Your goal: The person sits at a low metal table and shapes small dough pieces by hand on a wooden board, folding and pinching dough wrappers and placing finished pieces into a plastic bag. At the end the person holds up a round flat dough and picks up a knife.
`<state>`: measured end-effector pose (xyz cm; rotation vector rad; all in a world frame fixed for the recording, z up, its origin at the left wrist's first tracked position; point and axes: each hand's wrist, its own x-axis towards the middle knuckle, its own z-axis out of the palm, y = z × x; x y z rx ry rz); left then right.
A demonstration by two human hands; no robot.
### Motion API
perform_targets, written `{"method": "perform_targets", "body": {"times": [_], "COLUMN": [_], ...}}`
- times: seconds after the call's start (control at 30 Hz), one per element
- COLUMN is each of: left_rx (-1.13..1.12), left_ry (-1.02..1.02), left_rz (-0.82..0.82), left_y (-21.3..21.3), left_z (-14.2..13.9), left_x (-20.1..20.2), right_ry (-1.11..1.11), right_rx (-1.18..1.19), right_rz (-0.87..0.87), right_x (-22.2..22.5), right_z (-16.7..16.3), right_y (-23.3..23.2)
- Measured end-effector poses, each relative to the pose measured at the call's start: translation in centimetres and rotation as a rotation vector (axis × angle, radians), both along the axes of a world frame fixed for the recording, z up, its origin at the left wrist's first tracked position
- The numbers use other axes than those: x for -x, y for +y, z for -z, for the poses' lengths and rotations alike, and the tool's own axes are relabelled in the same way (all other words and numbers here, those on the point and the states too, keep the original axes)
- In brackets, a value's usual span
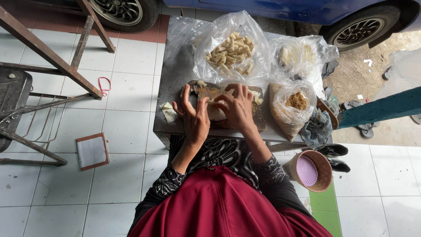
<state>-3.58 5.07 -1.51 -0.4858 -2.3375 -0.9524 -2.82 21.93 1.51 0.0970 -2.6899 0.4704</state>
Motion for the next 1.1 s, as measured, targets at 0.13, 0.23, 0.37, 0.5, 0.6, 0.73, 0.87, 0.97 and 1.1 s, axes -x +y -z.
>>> {"method": "perform_targets", "body": {"times": [0.13,0.23,0.37,0.5,0.6,0.73,0.87,0.97,1.1], "left_rx": [-0.02,-0.102,-0.09,0.013,0.107,0.19,0.192,0.224,0.229], "left_ry": [-0.007,-0.029,-0.011,-0.088,-0.162,-0.111,-0.073,-0.06,-0.066], "left_rz": [0.015,0.07,0.058,-0.025,-0.084,-0.116,-0.117,-0.11,-0.102], "left_y": [-0.1,-0.4,-0.9,-2.0,-2.5,-2.2,-1.3,-0.8,-0.4], "left_z": [-0.2,-0.5,-0.7,-0.7,-0.6,-0.7,-0.3,0.3,0.6], "left_x": [0.1,0.0,-0.4,-0.8,-1.2,-1.5,-1.3,-1.1,-0.8], "right_ry": [-0.031,-0.077,-0.283,-0.013,-0.04,0.123,0.226,0.201,-0.084], "right_rx": [0.408,0.654,0.571,0.429,0.349,0.577,0.637,0.228,-0.112], "right_rz": [-0.026,-0.191,-0.15,-0.001,0.26,0.187,0.216,0.415,0.411], "right_x": [1.1,-0.6,-2.0,2.4,6.7,6.2,-0.1,-5.2,-7.1], "right_z": [-0.2,-1.0,-2.0,-4.0,-5.1,-5.0,-5.8,-6.2,-5.2], "right_y": [1.6,3.2,3.7,6.0,8.2,10.0,13.1,15.4,16.4]}}
